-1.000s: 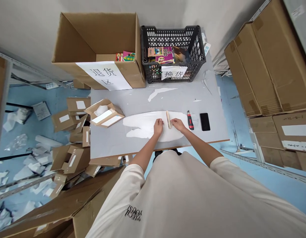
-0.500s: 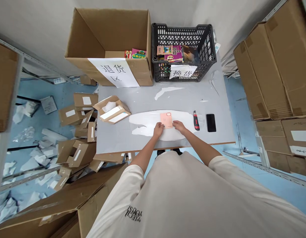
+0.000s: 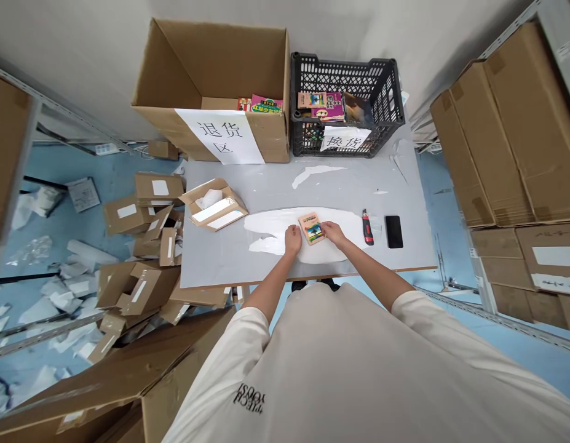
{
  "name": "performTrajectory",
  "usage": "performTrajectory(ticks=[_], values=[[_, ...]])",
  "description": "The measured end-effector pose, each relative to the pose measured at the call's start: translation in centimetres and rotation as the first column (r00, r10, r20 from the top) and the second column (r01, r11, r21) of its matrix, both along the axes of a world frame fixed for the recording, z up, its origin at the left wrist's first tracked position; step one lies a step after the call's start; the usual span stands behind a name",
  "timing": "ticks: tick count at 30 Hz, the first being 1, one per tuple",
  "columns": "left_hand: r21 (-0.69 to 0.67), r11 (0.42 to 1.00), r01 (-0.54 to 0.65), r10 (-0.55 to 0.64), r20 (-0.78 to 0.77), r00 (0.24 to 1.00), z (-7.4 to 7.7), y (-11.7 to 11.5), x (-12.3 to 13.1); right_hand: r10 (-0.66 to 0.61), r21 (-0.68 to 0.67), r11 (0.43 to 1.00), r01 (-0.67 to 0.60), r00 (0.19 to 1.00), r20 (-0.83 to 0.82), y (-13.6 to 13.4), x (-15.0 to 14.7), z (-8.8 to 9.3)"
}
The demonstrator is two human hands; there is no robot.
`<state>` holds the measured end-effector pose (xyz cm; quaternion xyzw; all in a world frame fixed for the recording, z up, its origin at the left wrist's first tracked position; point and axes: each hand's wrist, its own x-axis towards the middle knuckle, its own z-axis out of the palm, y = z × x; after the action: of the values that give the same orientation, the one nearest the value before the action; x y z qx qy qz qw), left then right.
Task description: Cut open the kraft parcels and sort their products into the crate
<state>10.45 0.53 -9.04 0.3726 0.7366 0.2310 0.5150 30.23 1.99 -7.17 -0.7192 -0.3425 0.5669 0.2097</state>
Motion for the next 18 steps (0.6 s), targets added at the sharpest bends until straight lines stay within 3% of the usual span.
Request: performTrajectory(ticks=[5,10,18], values=[[-0.102,0.994,-0.027,0.028,0.003,1.000,-1.0,-1.2,-2.0,0.071,-0.056,0.996,-0.065,0.989,0.128,-1.0,-0.5,-0.9],[-0.141,0.990,-0.016,0.027,0.072,0.997,-2.1,-2.0,-1.1,0.048,-0.075,0.996,-0.039,0.991,0.122,-2.1,-1.2,-1.4],[-0.146,0.988,0.052,-0.022,0.197,0.980,-2.2,-2.2,-0.8,-0.052,-0.217,0.975,0.052,0.999,0.007,-2.7,-1.3,0.3]])
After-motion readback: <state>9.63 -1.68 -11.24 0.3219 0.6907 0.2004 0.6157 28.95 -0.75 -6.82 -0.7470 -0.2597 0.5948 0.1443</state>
